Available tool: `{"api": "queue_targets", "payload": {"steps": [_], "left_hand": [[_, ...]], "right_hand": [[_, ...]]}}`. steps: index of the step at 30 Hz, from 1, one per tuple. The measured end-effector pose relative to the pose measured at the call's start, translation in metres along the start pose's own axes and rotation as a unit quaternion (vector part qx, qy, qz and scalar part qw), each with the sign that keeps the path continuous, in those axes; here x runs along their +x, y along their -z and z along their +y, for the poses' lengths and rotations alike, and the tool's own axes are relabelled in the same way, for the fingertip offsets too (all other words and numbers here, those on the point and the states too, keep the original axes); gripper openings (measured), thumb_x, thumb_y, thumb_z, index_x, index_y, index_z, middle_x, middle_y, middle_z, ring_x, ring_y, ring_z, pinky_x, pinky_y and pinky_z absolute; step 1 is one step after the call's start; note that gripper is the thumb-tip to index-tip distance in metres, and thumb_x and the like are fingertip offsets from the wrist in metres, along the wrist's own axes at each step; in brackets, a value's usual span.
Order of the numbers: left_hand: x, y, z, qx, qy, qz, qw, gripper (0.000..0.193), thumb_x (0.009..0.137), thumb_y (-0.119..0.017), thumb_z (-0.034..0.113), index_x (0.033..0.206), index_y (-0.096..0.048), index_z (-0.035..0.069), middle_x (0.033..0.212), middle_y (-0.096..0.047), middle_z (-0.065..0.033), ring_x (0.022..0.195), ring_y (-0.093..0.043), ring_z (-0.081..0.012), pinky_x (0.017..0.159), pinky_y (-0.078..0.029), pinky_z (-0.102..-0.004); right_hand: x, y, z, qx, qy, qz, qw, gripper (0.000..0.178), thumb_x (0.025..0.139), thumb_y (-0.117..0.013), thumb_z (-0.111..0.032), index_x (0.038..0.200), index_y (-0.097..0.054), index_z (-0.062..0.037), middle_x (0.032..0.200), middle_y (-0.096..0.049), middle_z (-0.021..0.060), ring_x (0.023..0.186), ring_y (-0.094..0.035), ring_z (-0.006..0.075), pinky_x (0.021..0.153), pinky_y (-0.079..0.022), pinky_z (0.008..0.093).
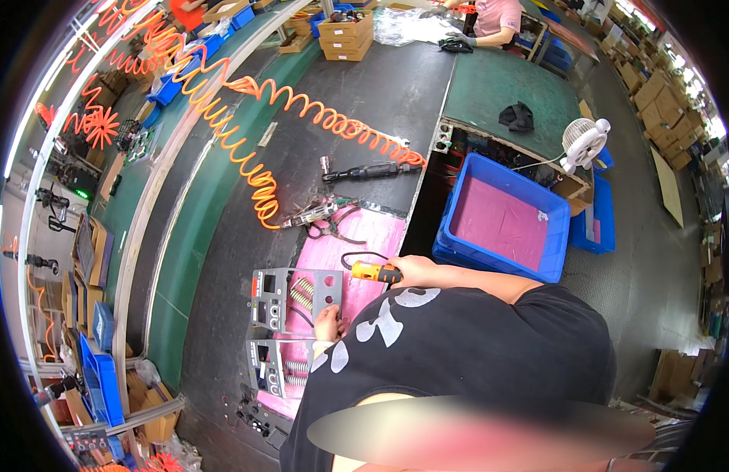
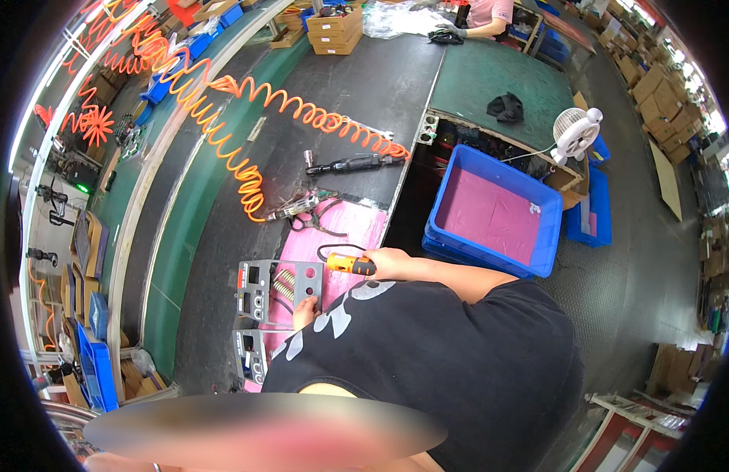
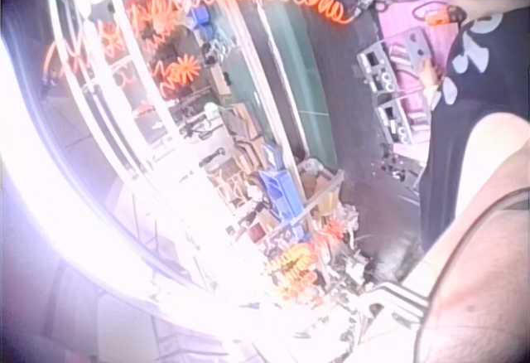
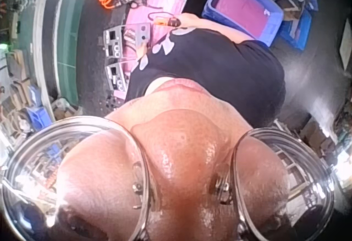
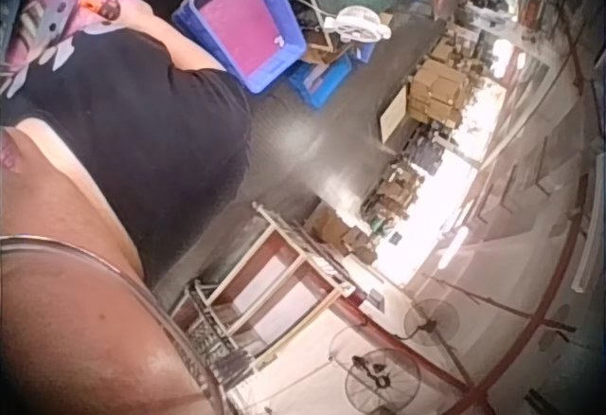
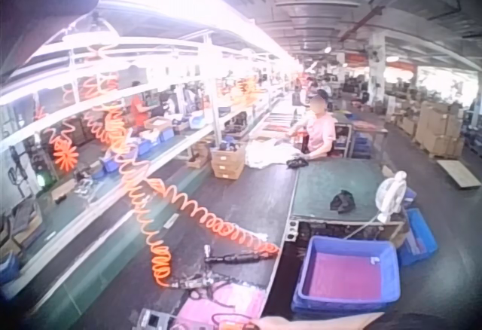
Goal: The person assembles electronic components by mounting capacitors, springs, and wires onto a metal chassis and securing them with screws using a power screwdriver.
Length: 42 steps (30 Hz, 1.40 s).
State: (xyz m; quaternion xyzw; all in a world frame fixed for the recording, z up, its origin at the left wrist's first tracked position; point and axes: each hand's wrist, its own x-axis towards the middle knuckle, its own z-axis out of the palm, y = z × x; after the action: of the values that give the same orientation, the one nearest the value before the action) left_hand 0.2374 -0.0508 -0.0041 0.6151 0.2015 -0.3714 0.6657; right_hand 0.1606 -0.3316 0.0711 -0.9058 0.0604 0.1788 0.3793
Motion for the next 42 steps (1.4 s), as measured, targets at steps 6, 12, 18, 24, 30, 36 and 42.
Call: {"api": "queue_targets", "payload": {"steps": [6, 12, 18, 24, 30, 36, 42], "left_hand": [[-0.01, -0.007, 0.001, 0.006, -0.006, 0.045, 0.999, 0.009, 0.083, -0.059, 0.012, 0.089, -0.056, 0.007, 0.057, -0.04, 0.0037, 0.038, -0.029, -0.0045, 0.033, -0.023, -0.0201], [0.001, 0.005, -0.004, -0.014, 0.008, 0.003, 1.0, 0.009, 0.083, -0.057, 0.013, 0.088, -0.057, 0.006, 0.058, -0.041, 0.0036, 0.039, -0.03, -0.0046, 0.035, -0.023, -0.0207], [0.003, 0.013, -0.01, -0.025, -0.007, 0.012, 1.0, 0.009, 0.083, -0.056, 0.015, 0.082, -0.057, 0.006, 0.053, -0.038, 0.0038, 0.04, -0.03, -0.0056, 0.036, -0.023, -0.0227], [0.007, 0.013, -0.009, 0.128, -0.044, 0.049, 0.989, 0.015, 0.079, -0.06, 0.019, 0.083, -0.061, 0.005, 0.057, -0.047, 0.0002, 0.045, -0.043, -0.0099, 0.04, -0.034, -0.0252], [0.009, 0.016, -0.008, 0.065, -0.035, 0.042, 0.996, 0.015, 0.079, -0.061, 0.018, 0.085, -0.062, 0.005, 0.059, -0.047, 0.001, 0.046, -0.042, -0.0096, 0.042, -0.035, -0.0253], [0.019, 0.026, -0.015, 0.061, -0.042, 0.05, 0.996, 0.017, 0.079, -0.061, 0.02, 0.087, -0.062, 0.005, 0.059, -0.046, 0.0006, 0.045, -0.04, -0.0095, 0.041, -0.033, -0.0257], [0.02, 0.032, -0.019, 0.056, -0.047, 0.037, 0.997, 0.019, 0.078, -0.061, 0.022, 0.086, -0.062, 0.005, 0.059, -0.046, 0.001, 0.045, -0.041, -0.0096, 0.041, -0.033, -0.0261]], "right_hand": [[0.001, -0.005, 0.001, -0.015, 0.001, 0.006, 1.0, 0.046, 0.067, -0.068, -0.033, 0.103, -0.056, -0.0076, 0.085, -0.063, 0.0147, 0.083, -0.062, 0.0318, 0.07, -0.048, 0.0407], [0.007, -0.008, 0.009, -0.009, 0.015, 0.006, 1.0, 0.043, 0.068, -0.069, -0.03, 0.104, -0.057, -0.0087, 0.088, -0.064, 0.0139, 0.083, -0.062, 0.0318, 0.07, -0.049, 0.0397], [0.019, -0.011, 0.009, -0.023, 0.018, 0.0, 1.0, 0.048, 0.066, -0.074, -0.034, 0.101, -0.056, -0.0073, 0.082, -0.063, 0.0163, 0.079, -0.062, 0.0334, 0.066, -0.048, 0.0401], [0.034, -0.022, 0.025, -0.035, 0.032, -0.014, 0.999, 0.052, 0.068, -0.073, -0.034, 0.109, -0.054, -0.0093, 0.088, -0.063, 0.0178, 0.085, -0.062, 0.0343, 0.072, -0.048, 0.0409], [0.036, -0.02, 0.018, -0.009, 0.016, -0.04, 0.999, 0.048, 0.069, -0.069, -0.031, 0.11, -0.056, -0.011, 0.091, -0.064, 0.0164, 0.087, -0.062, 0.0321, 0.073, -0.048, 0.0394], [0.038, -0.018, 0.011, -0.01, 0.005, -0.036, 0.999, 0.05, 0.068, -0.07, -0.033, 0.111, -0.055, -0.0097, 0.09, -0.064, 0.0177, 0.087, -0.062, 0.0326, 0.073, -0.047, 0.0391], [0.046, -0.025, 0.015, -0.001, 0.027, -0.048, 0.998, 0.056, 0.065, -0.073, -0.033, 0.111, -0.055, -0.0077, 0.094, -0.063, 0.0187, 0.091, -0.061, 0.0336, 0.074, -0.047, 0.0391]]}}
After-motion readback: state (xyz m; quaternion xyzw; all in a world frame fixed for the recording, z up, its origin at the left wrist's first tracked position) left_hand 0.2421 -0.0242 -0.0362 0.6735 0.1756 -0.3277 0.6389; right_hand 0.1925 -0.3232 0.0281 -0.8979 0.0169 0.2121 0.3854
